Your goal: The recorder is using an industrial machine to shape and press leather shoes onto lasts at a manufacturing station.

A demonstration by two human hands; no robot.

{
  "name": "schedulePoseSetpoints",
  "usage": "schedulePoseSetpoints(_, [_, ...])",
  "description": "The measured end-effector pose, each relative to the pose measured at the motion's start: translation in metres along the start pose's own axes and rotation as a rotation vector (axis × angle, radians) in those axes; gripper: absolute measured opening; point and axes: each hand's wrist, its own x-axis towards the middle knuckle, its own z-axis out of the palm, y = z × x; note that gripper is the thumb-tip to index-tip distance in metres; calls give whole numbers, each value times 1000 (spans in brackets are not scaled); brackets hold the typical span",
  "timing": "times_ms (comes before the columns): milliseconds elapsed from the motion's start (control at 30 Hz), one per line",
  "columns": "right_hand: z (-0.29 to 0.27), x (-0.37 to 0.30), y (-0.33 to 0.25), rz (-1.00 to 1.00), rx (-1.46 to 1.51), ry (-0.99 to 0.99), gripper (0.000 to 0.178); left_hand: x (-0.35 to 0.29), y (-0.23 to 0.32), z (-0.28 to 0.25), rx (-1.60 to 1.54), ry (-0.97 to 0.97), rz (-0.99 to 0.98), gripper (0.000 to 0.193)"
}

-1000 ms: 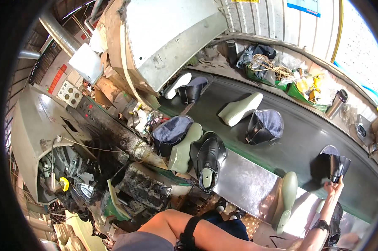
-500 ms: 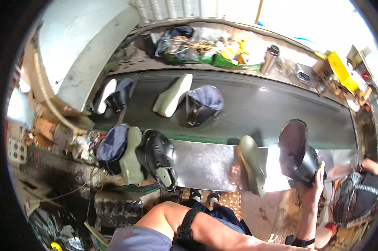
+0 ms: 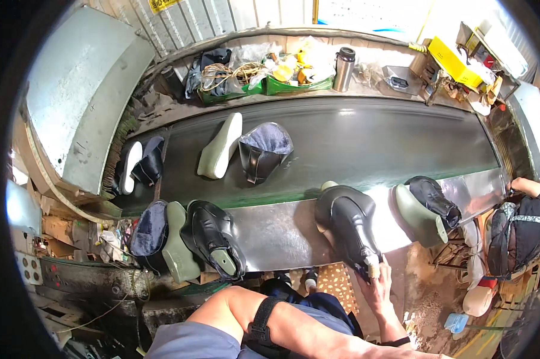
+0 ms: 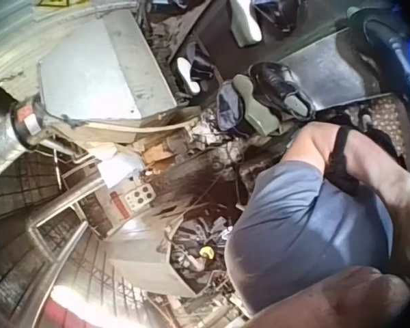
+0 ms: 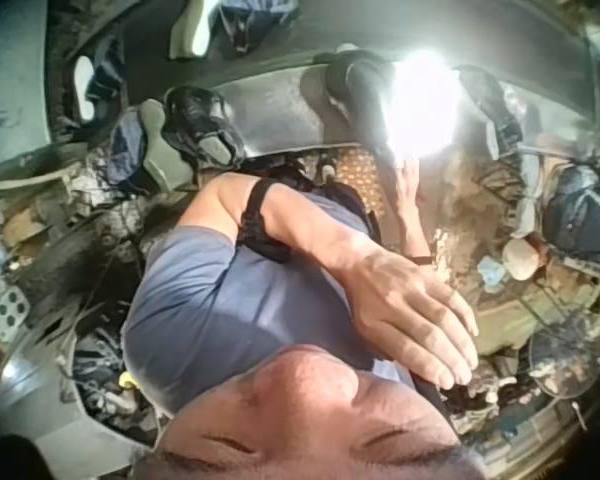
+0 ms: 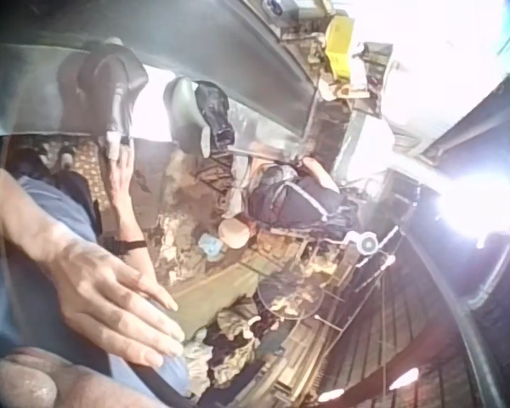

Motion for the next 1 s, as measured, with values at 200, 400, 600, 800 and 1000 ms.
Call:
schedulePoseSetpoints(200, [29,2,18,130,305,287,133,1,0,-5,50,-18,-2,34])
schedulePoseSetpoints(400, [18,28,-4,328,419,80,118,3,2,-12,100,-1,6,36])
schedulePoseSetpoints(600, [11,33,-6,371,411,13,111,6,2,-14,123,7,17,37])
schedulePoseSetpoints(800, [5,37,-11,367,452,-36,100,7,3,-15,134,3,19,39])
schedulePoseSetpoints(1000, [3,41,-13,270,349,8,83,8,4,-15,149,-8,20,39])
